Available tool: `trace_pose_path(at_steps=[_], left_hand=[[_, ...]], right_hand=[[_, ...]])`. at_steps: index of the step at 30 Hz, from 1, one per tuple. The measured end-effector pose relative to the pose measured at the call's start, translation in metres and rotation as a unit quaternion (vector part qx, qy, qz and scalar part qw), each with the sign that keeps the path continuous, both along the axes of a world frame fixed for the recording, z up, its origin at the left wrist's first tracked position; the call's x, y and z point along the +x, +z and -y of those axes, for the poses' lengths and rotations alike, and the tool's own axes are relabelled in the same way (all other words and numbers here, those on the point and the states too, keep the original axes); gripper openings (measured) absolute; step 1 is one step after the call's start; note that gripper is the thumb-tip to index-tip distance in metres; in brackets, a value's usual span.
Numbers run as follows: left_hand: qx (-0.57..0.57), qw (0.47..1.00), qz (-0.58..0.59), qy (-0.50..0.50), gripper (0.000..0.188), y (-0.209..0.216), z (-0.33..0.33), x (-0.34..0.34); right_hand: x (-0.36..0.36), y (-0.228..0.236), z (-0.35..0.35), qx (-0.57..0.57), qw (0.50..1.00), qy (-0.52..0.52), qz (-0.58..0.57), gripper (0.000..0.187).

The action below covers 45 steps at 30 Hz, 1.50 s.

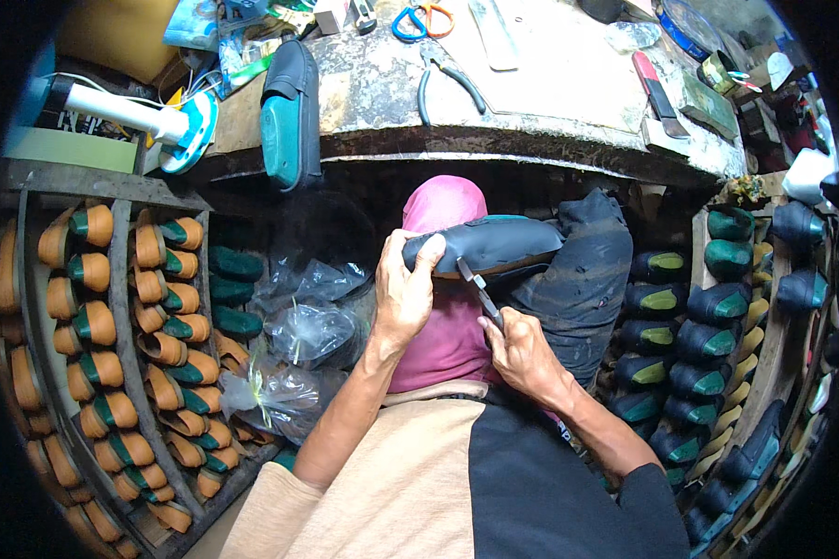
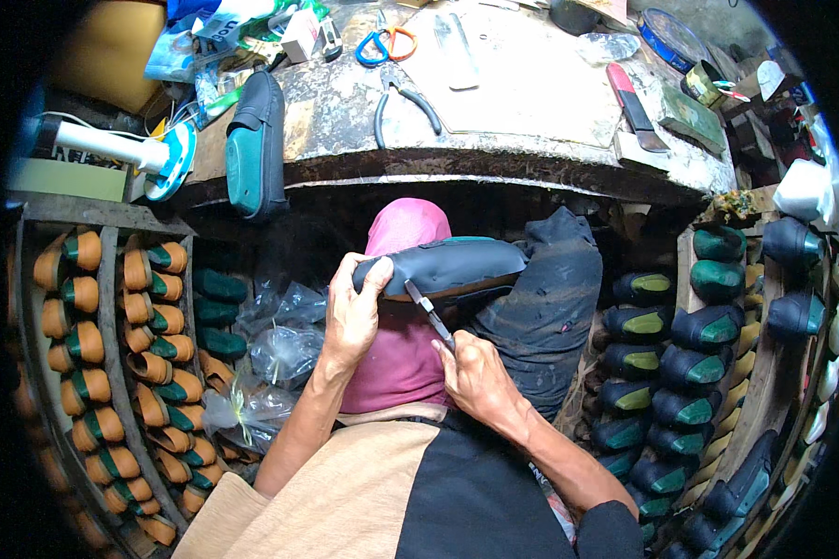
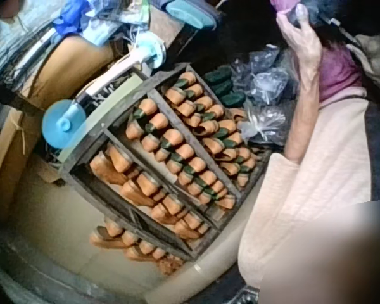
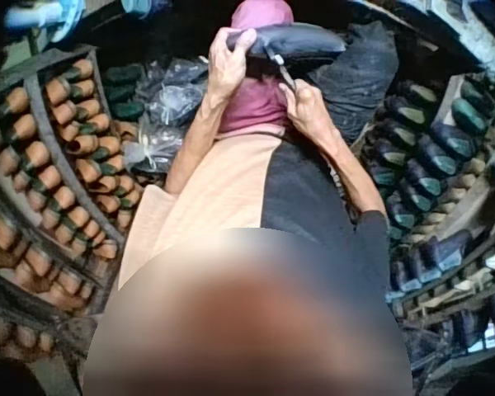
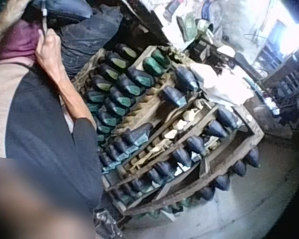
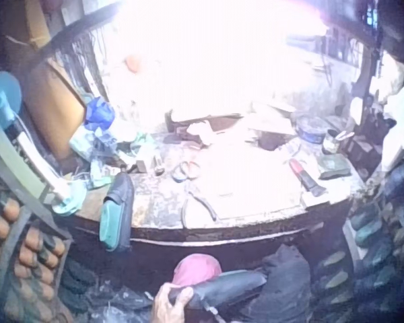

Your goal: The person sits on the floor and uses a hammer and a curved metal tool to repeatedly tap and pry along the sole edge of a black slipper. The person rotates the slipper to access different sections and continues the tapping and prying motions throughout the clip.

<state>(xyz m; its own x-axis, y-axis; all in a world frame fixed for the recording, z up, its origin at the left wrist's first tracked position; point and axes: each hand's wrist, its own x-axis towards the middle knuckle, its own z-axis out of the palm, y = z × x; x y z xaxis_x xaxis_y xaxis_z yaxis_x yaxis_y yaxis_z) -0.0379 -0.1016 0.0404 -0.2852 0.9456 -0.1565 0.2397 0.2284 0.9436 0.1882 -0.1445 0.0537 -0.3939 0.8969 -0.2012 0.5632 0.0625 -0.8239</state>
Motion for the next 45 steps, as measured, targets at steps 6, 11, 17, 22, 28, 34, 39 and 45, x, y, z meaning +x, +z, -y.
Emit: trace_pose_path(at_steps=[6,11,17,22,28,34,39,45], left_hand=[[-0.001,0.996,0.085,-0.005,0.031,-0.003,-0.005,-0.012],[-0.004,0.991,0.125,0.052,0.039,0.005,0.02,-0.023],[-0.177,0.851,0.484,-0.094,0.059,0.03,0.07,-0.008],[-0.227,0.75,0.62,-0.046,0.06,-0.018,0.073,0.05],[-0.19,0.721,0.666,-0.018,0.052,-0.05,0.09,0.062],[-0.16,0.704,0.69,-0.039,0.053,-0.045,0.094,0.064],[-0.181,0.709,0.681,0.008,0.054,-0.035,0.1,0.069],[-0.198,0.661,0.723,0.012,0.053,-0.025,0.096,0.067]], right_hand=[[-0.007,0.002,-0.004,-0.01,0.998,0.015,0.066,0.025],[-0.008,0.045,-0.013,0.03,0.989,0.1,0.103,0.024],[0.041,0.101,-0.024,0.053,0.926,0.189,0.323,0.018],[0.07,0.096,-0.015,0.125,0.914,0.236,0.306,0.025],[0.075,0.072,-0.007,-0.222,0.947,0.119,0.198,0.042],[0.092,0.051,-0.003,-0.535,0.835,0.038,-0.123,0.036],[0.116,0.041,-0.005,-0.658,0.696,0.002,-0.287,0.037],[0.137,0.052,-0.004,-0.535,0.839,0.077,-0.057,0.021]])
